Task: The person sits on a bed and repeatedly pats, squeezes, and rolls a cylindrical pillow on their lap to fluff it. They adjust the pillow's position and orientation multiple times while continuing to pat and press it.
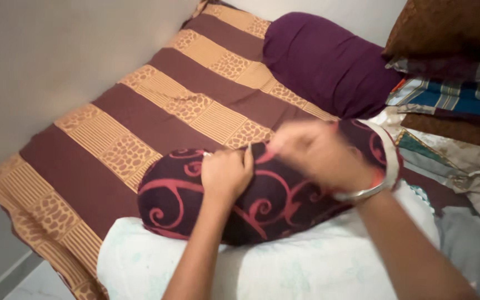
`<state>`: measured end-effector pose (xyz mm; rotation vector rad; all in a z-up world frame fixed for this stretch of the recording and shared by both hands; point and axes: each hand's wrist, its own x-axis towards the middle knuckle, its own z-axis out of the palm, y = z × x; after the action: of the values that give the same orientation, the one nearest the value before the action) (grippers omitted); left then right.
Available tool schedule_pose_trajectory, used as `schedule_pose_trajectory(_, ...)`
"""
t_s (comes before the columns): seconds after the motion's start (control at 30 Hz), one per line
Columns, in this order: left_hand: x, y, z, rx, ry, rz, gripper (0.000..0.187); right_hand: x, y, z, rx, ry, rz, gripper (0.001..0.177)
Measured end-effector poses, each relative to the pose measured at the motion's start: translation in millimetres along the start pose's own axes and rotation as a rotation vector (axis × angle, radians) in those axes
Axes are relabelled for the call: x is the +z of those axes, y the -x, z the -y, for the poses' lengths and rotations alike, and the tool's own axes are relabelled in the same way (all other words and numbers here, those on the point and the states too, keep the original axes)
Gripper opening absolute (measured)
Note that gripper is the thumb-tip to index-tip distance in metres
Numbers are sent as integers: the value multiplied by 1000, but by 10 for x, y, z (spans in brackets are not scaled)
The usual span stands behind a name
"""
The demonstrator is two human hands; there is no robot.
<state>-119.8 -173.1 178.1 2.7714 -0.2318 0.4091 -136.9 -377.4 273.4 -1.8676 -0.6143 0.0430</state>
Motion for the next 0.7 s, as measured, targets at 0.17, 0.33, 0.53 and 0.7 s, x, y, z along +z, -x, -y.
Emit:
schedule_pose_trajectory(0.17, 39, 56, -43, 45, -5, -175, 42, -282, -86, -673, -225, -971, -262, 43)
schedule_pose_trajectory(0.33, 261, 40, -61, 99, -36, -176, 37, 622, 58, -1999, 185, -993, -370, 52)
schedule_pose_trajectory(0.53, -403, -294, 61, -250, 492, -220, 36, 569, -105, -2098, 271, -963, -425, 47)
schedule_pose_trajectory(0.7, -1181, -385, 766, -41, 856, -661, 39, 566, -155, -2020, 279, -955, -412, 47)
